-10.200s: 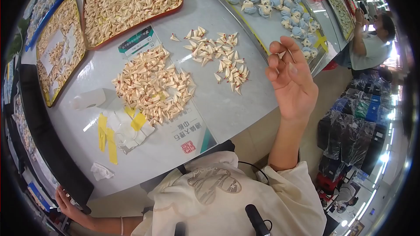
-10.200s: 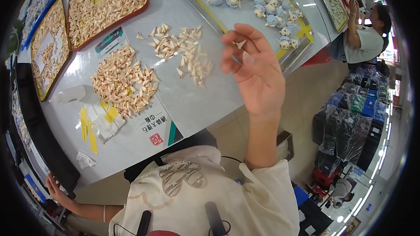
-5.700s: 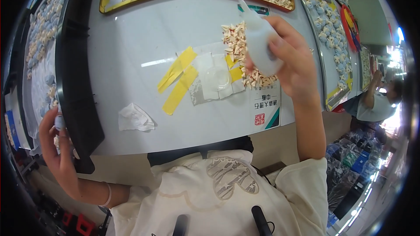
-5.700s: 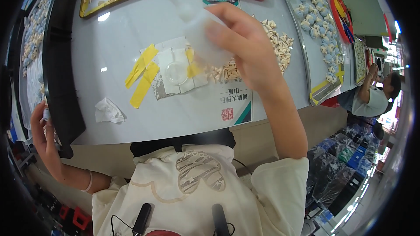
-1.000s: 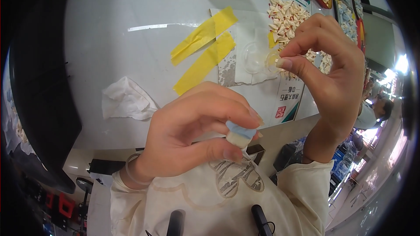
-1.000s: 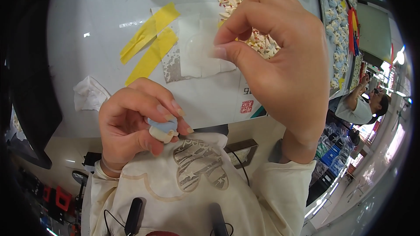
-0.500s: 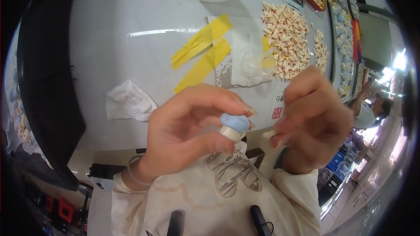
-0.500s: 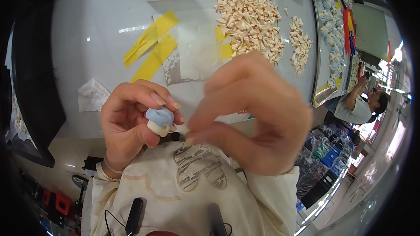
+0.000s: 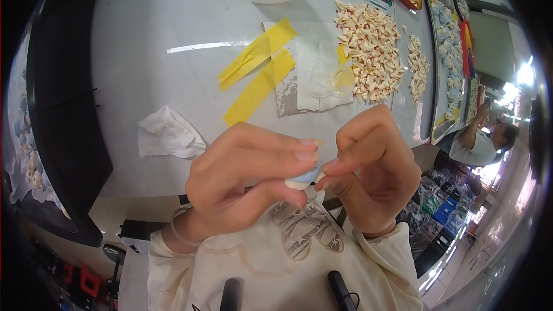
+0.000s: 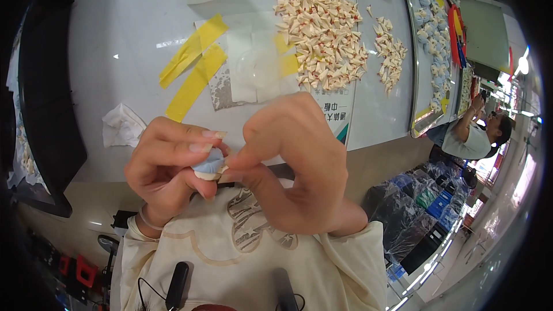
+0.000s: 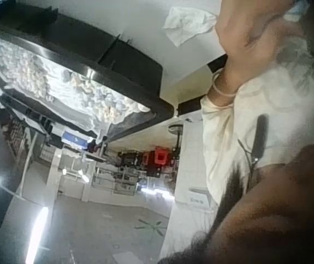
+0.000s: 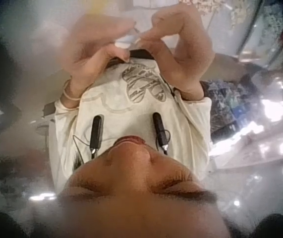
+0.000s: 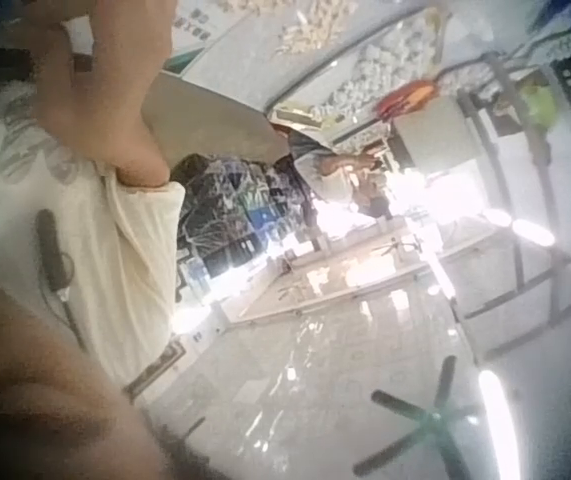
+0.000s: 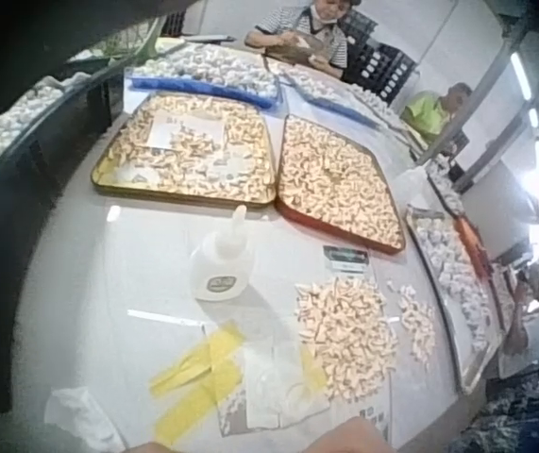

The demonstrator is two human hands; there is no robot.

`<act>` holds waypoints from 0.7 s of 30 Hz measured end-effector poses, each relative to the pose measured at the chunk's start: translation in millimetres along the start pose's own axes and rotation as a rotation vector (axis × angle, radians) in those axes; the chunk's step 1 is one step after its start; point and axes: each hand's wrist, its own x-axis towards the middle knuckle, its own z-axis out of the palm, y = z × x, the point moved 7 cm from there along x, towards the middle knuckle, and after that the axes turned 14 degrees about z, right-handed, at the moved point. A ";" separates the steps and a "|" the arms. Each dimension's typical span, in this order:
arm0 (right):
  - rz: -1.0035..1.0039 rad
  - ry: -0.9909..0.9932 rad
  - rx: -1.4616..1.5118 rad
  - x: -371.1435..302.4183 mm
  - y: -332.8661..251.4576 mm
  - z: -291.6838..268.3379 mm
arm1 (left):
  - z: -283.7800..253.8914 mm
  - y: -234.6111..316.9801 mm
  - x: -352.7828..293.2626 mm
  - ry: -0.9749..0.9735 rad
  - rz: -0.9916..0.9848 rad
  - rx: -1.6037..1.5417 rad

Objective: The person pours adhesive from a squeeze bottle into a small dish. The person then picks up figurine heads and small parts, dips the parts into the adhesive, and attaches them to the heads by hand.

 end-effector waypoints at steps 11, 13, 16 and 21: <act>-0.160 -0.040 0.023 1.7 0.1 3.5 | 5.6 5.9 -2.8 -0.089 0.088 0.076; -0.147 -0.039 0.062 3.9 3.9 0.0 | 6.7 5.6 2.4 -0.118 0.086 0.115; 0.039 -0.097 0.177 8.3 16.6 2.4 | 7.5 4.5 -1.5 -0.075 0.035 0.137; -0.064 0.281 0.024 12.0 32.1 -85.0 | 4.4 -3.4 0.5 0.043 -0.038 -0.034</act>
